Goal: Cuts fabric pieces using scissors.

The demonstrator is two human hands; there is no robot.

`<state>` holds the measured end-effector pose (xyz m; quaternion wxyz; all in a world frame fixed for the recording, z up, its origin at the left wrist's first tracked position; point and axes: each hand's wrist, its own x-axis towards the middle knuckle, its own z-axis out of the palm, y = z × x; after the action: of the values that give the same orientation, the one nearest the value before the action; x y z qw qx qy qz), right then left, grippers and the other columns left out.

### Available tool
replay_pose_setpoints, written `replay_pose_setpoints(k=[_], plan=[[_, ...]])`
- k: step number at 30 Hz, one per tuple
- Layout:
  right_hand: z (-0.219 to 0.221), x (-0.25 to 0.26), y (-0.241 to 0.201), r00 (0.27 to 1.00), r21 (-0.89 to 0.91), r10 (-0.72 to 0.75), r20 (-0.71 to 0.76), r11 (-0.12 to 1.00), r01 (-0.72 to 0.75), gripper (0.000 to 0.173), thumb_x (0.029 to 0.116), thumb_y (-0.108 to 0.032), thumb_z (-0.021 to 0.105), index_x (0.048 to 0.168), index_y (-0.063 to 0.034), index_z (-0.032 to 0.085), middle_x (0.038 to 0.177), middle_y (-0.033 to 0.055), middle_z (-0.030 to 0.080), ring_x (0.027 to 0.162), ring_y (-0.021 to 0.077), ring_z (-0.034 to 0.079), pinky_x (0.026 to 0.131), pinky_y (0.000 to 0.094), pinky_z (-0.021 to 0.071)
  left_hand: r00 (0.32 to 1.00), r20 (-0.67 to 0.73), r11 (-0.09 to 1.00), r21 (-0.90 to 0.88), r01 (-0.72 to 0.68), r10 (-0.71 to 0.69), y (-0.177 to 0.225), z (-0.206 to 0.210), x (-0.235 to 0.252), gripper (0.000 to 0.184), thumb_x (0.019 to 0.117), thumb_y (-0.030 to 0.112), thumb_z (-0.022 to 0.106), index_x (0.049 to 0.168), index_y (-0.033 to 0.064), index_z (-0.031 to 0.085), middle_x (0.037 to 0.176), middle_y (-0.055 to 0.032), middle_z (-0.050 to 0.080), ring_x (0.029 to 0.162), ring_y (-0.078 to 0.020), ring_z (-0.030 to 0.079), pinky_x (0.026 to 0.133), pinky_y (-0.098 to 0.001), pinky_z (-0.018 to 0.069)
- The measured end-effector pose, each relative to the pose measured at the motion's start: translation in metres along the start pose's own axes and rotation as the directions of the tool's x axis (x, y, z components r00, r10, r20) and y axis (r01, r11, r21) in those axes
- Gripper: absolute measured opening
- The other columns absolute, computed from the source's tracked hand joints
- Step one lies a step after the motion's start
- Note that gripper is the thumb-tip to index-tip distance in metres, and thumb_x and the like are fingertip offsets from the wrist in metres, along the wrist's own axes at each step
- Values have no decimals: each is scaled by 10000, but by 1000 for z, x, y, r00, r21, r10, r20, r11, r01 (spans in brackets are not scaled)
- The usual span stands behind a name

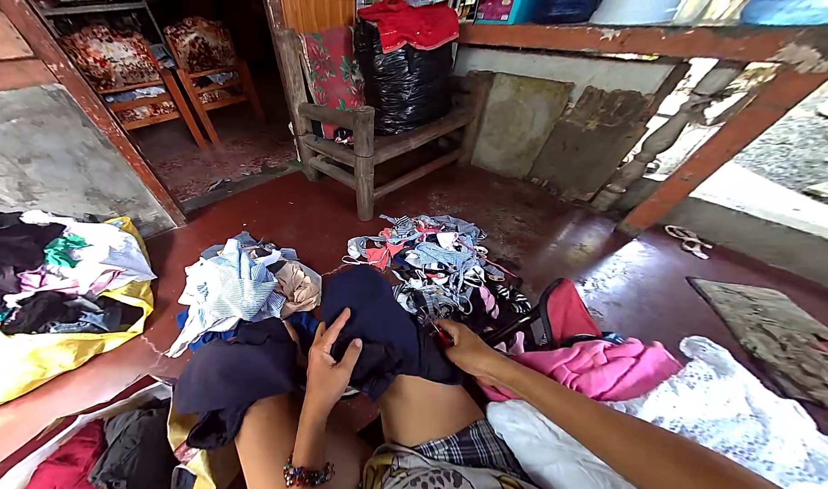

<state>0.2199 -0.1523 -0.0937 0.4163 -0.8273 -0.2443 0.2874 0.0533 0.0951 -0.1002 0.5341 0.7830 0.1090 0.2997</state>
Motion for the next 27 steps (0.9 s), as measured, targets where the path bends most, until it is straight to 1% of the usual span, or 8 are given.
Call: replay_pose_setpoints(k=[4,7,10,13,18,20,24,27], plan=[[-19,-12,-21,995,-414,-84,57,905,100,339,897,23,615,1226,-50,659,1168,175,672,1105,319,648,965,528,517,999,-37,999,12,-39,39,-1,3,-1,492,892,264,717,1369,156,666,1389,-58,635,1330,-210,545,1137,-430,436],[-26,-32,-24,988,-541,53,147,841,36,318,888,20,604,1198,-31,650,1155,211,661,1109,378,630,946,580,495,997,-41,998,6,-63,63,4,8,-3,504,877,277,741,1363,167,671,1367,-65,623,1291,-190,555,1088,-396,482],[-18,-47,-8,956,-505,210,203,860,-81,310,903,-26,609,1208,31,615,1172,274,630,1123,435,606,938,634,467,997,-16,997,15,-73,73,5,15,-3,512,877,286,739,1370,170,666,1379,-62,609,1312,-187,531,1109,-411,454],[-16,-50,1,943,-448,264,200,881,-152,283,895,-30,616,1169,42,611,1114,268,632,1068,415,613,895,622,473,997,-1,996,45,-79,79,3,20,1,533,882,273,727,1400,182,641,1382,-48,610,1313,-158,532,1126,-421,439],[-29,-42,-10,936,-505,294,195,848,-161,206,948,-83,586,1118,29,614,1059,252,634,1022,400,619,862,603,474,995,39,991,94,-100,96,-5,22,7,533,905,303,719,1417,191,626,1418,-9,607,1366,-142,501,1204,-533,297],[-38,-43,-21,950,-546,275,146,823,-154,198,993,-120,541,1115,17,616,1028,236,641,993,392,632,845,584,488,995,51,988,120,-96,90,-10,24,9,469,928,271,702,1387,189,651,1398,-1,622,1336,-138,531,1163,-489,385],[-56,-47,-35,991,-517,136,15,849,-109,264,1059,-203,506,1242,-44,610,1016,207,674,970,379,669,855,583,526,991,7,952,278,-127,130,-11,33,8,391,955,132,627,1340,166,680,1358,-27,635,1253,-152,591,1048,-417,516],[-74,-56,-47,998,-310,62,5,949,-58,318,1069,-225,517,1366,-111,510,944,106,678,801,240,693,752,454,587,954,-62,858,457,-233,292,9,45,3,343,967,156,596,1290,131,708,1353,-81,627,1232,-217,598,1009,-419,528]])
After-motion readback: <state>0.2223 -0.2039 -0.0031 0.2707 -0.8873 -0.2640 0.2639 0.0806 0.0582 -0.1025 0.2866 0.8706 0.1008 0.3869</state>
